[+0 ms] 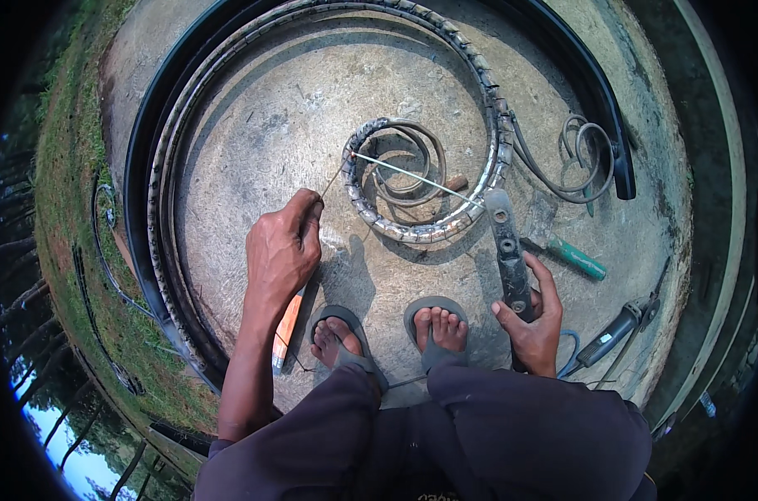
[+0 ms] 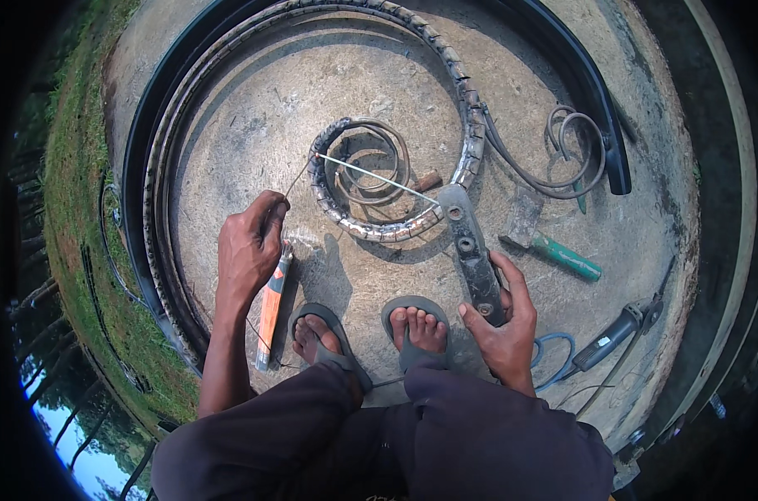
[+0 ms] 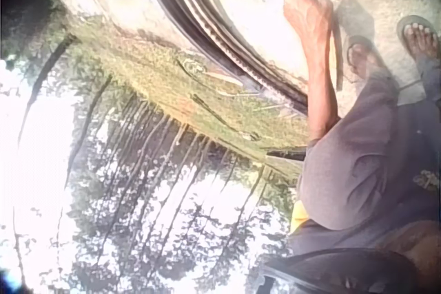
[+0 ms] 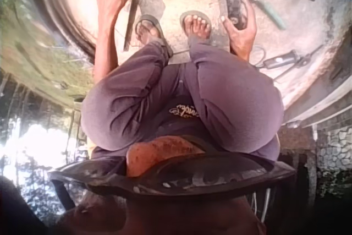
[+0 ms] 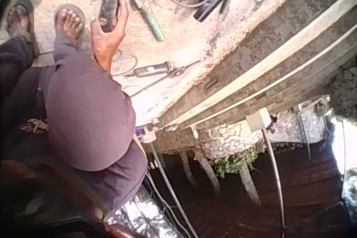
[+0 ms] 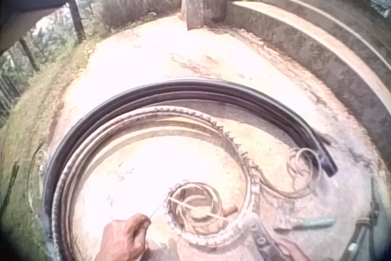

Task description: The person welds the inner spiral metal structure and then welds along the outer curved metal frame using a welding electrode holder and a filler wire.

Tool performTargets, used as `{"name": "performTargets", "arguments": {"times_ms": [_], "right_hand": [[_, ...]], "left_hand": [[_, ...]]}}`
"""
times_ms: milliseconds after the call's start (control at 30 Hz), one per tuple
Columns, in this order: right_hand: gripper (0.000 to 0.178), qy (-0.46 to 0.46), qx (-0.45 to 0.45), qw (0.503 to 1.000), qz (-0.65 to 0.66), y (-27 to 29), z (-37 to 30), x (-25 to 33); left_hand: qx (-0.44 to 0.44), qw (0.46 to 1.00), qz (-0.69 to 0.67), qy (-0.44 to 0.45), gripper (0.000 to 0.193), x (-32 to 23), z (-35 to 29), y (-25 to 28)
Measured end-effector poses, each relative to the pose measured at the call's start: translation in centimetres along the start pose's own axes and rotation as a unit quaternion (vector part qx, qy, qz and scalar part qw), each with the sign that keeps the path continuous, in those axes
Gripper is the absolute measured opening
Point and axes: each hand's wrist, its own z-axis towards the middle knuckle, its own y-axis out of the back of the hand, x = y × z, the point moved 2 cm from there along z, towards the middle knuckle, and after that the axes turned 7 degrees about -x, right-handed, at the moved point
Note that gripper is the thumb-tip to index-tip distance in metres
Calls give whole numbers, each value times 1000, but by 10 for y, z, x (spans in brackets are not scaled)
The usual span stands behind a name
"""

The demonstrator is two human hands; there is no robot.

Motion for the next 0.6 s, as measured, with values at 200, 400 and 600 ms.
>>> {"name": "performTargets", "arguments": {"times_ms": [200, 400, 600], "right_hand": [[79, 285, -68, 936, -193, -2, -8, -20], [75, 318, -67, 930, -173, 3, -1, -20], [74, -148, 66, 982, 99, -4, -10, -29]], "left_hand": [[-59, 996, 36, -47, 17, 8, -10, 15], [-27, 999, -22, 34, 17, 32, -25, 29], [-38, 977, -206, 52, 16, 58, -42, 21]]}}
